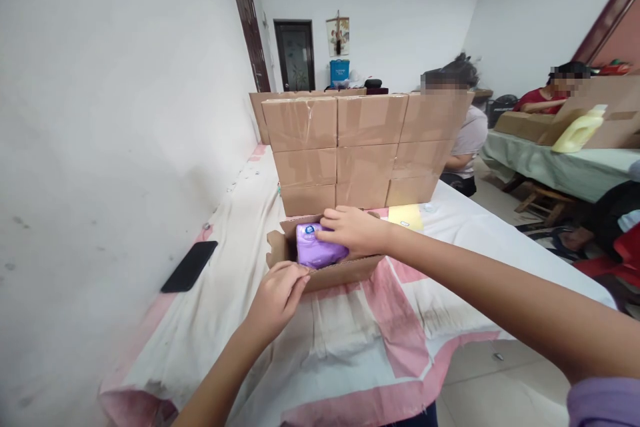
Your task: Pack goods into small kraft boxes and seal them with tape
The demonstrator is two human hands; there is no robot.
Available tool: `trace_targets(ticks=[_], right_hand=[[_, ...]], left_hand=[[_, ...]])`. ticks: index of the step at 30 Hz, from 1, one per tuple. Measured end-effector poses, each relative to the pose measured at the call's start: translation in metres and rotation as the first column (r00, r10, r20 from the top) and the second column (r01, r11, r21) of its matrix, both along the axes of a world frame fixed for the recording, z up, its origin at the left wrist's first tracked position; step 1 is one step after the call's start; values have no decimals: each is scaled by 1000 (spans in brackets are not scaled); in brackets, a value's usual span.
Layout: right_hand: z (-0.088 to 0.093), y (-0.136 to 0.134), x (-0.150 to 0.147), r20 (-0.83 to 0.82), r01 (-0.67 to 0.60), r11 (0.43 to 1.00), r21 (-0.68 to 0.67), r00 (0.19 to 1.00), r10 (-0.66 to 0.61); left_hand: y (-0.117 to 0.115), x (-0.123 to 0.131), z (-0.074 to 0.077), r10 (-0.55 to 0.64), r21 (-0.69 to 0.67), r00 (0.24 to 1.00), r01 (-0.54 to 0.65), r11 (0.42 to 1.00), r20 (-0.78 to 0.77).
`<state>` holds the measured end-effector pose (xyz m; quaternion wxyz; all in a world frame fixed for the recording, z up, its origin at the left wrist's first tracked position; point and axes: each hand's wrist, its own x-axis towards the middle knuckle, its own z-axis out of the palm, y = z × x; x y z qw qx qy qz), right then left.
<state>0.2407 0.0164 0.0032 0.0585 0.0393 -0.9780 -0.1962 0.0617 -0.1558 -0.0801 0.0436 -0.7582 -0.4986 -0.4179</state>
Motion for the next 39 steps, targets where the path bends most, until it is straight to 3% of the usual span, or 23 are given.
trace_targets(ticks=[3,9,12,14,16,19,20,21,23,24,26,28,31,33,36,39], right_hand=[[-21,5,-6,116,-50,992,112,993,37],[-58,11,-6,261,75,997,35,962,-82],[-60,18,-9,280,158,987,-31,949,-143],[-50,23,-11,312,227,964,-135,934,-176],[-31,24,-4,317,312,898,-310,925,-212],[-4,6,31,116,351,695,-627,925,-363],[-2,-7,48,-22,302,629,-717,891,-453],[-6,-23,66,-193,219,581,-784,803,-564],[-28,-59,96,-523,26,584,-811,416,-744],[-45,-76,106,-570,-54,579,-813,275,-774],[-81,-104,112,-579,-166,555,-815,187,-794],[-110,-121,106,-596,-232,560,-795,134,-791],[-129,-129,92,-616,-337,546,-767,149,-773],[-129,-127,87,-605,-355,507,-785,266,-751],[-127,-121,86,-571,-237,523,-819,423,-703],[-128,-118,82,-549,-191,525,-829,458,-699]], left_hand=[[-2,2,-4,-8,31,1000,8,999,-6],[-7,4,-10,-8,63,1000,9,998,-12],[-5,3,-7,19,34,1000,-19,999,-2],[-2,0,-5,46,-1,999,-46,999,9],[2,-3,-2,67,-33,998,-66,997,17],[2,-7,2,83,-37,996,-81,996,30],[-1,-7,3,81,-26,996,-80,996,40],[-5,-6,4,70,-16,996,-69,997,50],[-16,-5,5,18,-24,998,-17,1000,58],[-22,-3,5,-13,-42,999,15,999,48],[-34,0,2,-19,-60,1000,19,998,4],[-39,2,-4,92,10,995,-93,996,47],[-35,4,-15,196,21,915,-217,976,352],[-28,3,-21,144,-104,869,-108,989,473],[-21,2,-25,29,-252,867,113,961,497],[-20,1,-25,4,-312,850,189,931,526]])
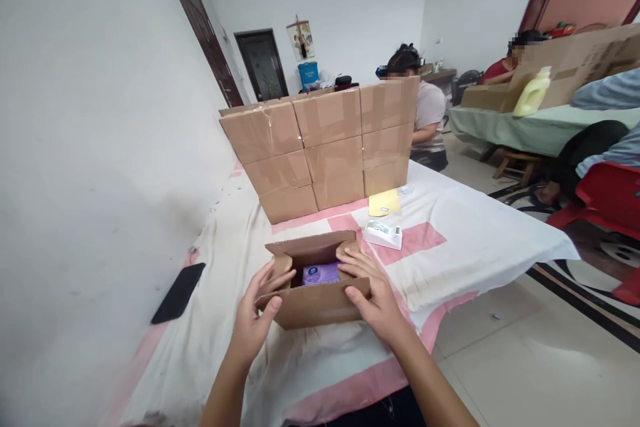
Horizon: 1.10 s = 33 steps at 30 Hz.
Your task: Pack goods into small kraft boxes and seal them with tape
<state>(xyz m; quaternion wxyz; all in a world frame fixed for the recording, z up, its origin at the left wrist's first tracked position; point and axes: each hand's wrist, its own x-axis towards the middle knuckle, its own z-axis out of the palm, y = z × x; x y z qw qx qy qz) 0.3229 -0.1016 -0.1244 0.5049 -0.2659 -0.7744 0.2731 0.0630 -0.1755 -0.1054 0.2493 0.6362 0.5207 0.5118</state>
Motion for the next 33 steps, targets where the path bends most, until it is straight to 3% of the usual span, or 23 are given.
trace_targets(ticks=[4,7,10,14,16,18,19,21,24,27,33], right_hand=[[-2,2,-11,-127,108,980,-169,983,-130],[0,12,-15,-126,123,956,-267,979,-162],[0,26,-16,-79,86,976,-201,992,-103],[-2,37,-8,-115,210,978,-9,971,-209],[1,40,7,-12,128,992,17,992,-128],[10,48,31,100,21,999,-39,995,-17],[15,56,45,133,15,997,-80,991,-4],[26,79,70,197,131,981,-146,975,-101],[39,127,94,483,400,878,-264,843,-239],[47,172,97,691,490,761,-426,719,-75],[50,211,79,727,547,554,-628,666,168]], left_hand=[[7,4,-1,209,19,977,-210,978,48],[15,5,1,326,110,940,-315,943,-102],[19,3,7,335,151,884,-301,942,-326],[14,5,17,254,156,813,-202,967,-524],[10,10,19,238,163,714,-174,971,-658],[7,15,19,263,203,564,-167,965,-783],[6,17,19,278,226,502,-164,960,-819],[7,19,19,291,248,449,-154,957,-845],[12,19,21,286,250,438,-138,958,-853],[15,19,22,299,264,452,-141,954,-840],[12,21,14,344,310,433,-148,939,-833]])
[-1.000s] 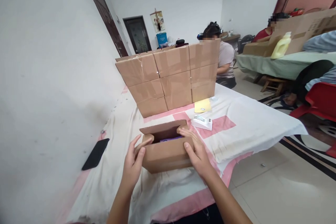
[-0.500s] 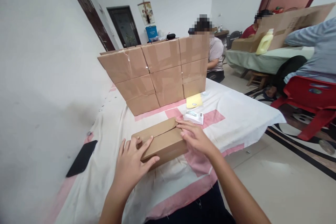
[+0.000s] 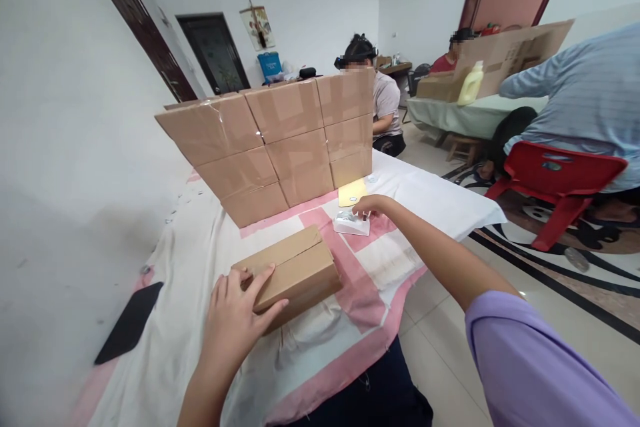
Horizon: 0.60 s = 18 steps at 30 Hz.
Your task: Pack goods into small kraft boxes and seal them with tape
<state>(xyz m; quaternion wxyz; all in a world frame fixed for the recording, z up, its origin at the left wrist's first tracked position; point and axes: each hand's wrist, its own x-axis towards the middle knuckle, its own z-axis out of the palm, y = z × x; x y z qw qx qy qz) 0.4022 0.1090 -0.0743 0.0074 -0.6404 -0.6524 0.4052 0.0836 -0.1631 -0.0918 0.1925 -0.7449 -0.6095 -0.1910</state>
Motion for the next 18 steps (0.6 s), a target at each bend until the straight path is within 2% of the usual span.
trace_targets(ticks=[3,10,14,18], right_hand=[[-7,3,-6,-22,51,996,-79,998,-53],[-24,4,5,-190,151,984,-92,968,-166],[-31,0,20,-359,167,974,-150,909,-211],[-38,-7,33,-517,172,958,-228,812,-269]], left_hand=[[-1,0,-2,3,5,1000,-3,1000,-6],[0,-1,-2,-2,-5,1000,2,1000,18],[1,0,-3,-3,10,1000,3,1000,21],[0,0,-4,-5,12,1000,5,1000,23]])
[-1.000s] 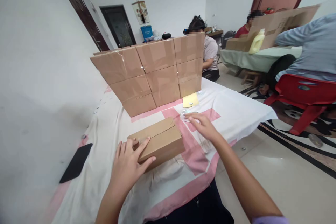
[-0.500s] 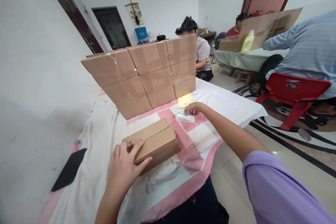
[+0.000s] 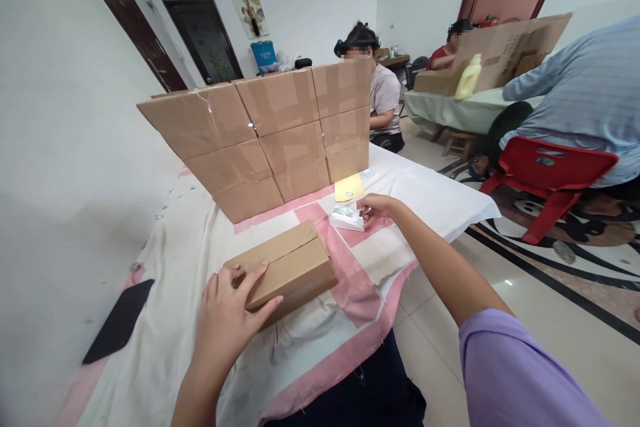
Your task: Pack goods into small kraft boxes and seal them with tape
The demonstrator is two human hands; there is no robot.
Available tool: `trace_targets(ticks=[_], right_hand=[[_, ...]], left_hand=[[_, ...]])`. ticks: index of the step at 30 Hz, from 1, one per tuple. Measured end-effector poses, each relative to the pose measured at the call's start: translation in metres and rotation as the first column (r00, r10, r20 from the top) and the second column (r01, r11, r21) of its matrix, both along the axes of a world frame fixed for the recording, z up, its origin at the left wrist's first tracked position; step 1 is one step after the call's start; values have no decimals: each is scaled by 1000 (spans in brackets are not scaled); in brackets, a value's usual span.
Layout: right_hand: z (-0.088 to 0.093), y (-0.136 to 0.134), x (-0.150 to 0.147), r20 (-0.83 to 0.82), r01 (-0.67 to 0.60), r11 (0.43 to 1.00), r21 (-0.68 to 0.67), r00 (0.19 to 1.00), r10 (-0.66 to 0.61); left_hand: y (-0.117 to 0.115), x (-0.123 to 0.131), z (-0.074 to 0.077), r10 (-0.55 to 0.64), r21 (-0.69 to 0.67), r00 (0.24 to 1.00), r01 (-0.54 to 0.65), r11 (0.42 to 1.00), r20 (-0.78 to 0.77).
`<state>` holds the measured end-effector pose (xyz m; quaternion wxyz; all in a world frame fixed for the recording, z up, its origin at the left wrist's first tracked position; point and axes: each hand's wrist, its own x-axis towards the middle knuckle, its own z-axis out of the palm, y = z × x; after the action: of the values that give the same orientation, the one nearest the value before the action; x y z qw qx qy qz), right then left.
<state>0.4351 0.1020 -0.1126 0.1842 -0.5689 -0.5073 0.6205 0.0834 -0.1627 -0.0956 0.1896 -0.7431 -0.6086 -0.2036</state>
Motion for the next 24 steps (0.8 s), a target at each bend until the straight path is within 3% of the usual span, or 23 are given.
trace_targets(ticks=[5,12,18,22,24], right_hand=[[-11,-9,12,-197,66,998,-9,978,-67],[-36,-21,18,-381,220,969,112,910,-163],[-33,-17,16,-336,245,967,69,919,-208],[-21,-20,14,-205,205,965,166,964,-170],[-18,-22,12,-221,207,956,208,962,-160]], left_hand=[[-1,0,1,13,-7,1000,-13,1000,11],[-1,2,0,29,-10,999,-29,1000,33],[0,1,-1,19,3,1000,-19,1000,8],[-1,-1,-3,18,16,1000,-18,1000,-18],[-1,-1,-3,13,30,1000,-12,999,-21]])
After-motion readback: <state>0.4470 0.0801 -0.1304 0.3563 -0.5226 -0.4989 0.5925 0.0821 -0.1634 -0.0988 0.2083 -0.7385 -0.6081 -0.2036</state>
